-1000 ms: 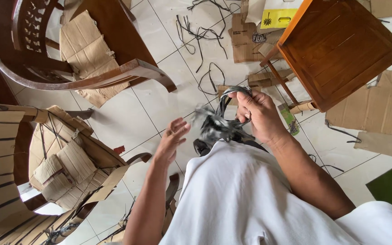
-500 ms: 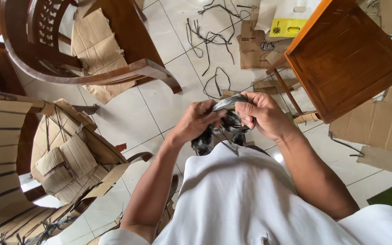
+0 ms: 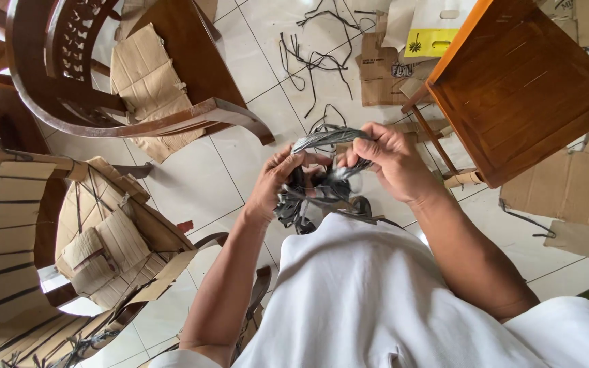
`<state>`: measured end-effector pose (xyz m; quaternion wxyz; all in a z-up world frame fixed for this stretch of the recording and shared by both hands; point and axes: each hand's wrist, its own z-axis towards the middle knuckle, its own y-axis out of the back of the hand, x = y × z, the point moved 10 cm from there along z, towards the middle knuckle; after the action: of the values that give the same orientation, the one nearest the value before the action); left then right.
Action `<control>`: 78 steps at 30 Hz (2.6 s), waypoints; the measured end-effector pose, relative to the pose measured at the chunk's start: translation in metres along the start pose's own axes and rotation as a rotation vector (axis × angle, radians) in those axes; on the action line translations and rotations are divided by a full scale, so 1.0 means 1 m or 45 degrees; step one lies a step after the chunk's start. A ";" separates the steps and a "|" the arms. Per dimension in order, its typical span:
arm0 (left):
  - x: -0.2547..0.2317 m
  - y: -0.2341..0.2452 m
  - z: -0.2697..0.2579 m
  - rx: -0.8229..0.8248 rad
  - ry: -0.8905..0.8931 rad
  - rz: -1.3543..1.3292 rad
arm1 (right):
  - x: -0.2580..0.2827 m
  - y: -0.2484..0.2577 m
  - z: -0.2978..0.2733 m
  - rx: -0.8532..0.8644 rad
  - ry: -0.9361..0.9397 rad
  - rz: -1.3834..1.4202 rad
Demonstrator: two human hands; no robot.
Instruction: Packing a wooden chair using cardboard sheets and plastic straps
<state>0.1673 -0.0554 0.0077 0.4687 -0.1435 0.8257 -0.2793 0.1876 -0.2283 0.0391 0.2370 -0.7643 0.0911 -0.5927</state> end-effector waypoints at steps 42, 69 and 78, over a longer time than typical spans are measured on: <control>0.034 0.033 -0.022 -0.567 -0.442 0.080 | -0.109 -0.017 -0.026 -0.375 -0.820 0.208; 0.050 0.052 -0.019 -0.659 -0.256 -0.028 | -0.137 0.017 0.000 -0.307 -0.344 0.546; 0.047 0.093 -0.012 -0.586 -0.282 -0.448 | -0.108 0.032 0.003 -0.243 -0.355 0.567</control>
<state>0.1349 -0.0002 -0.0761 0.4553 -0.4163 0.7736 -0.1444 0.1644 -0.2103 -0.0697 0.2988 -0.8185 0.2788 -0.4038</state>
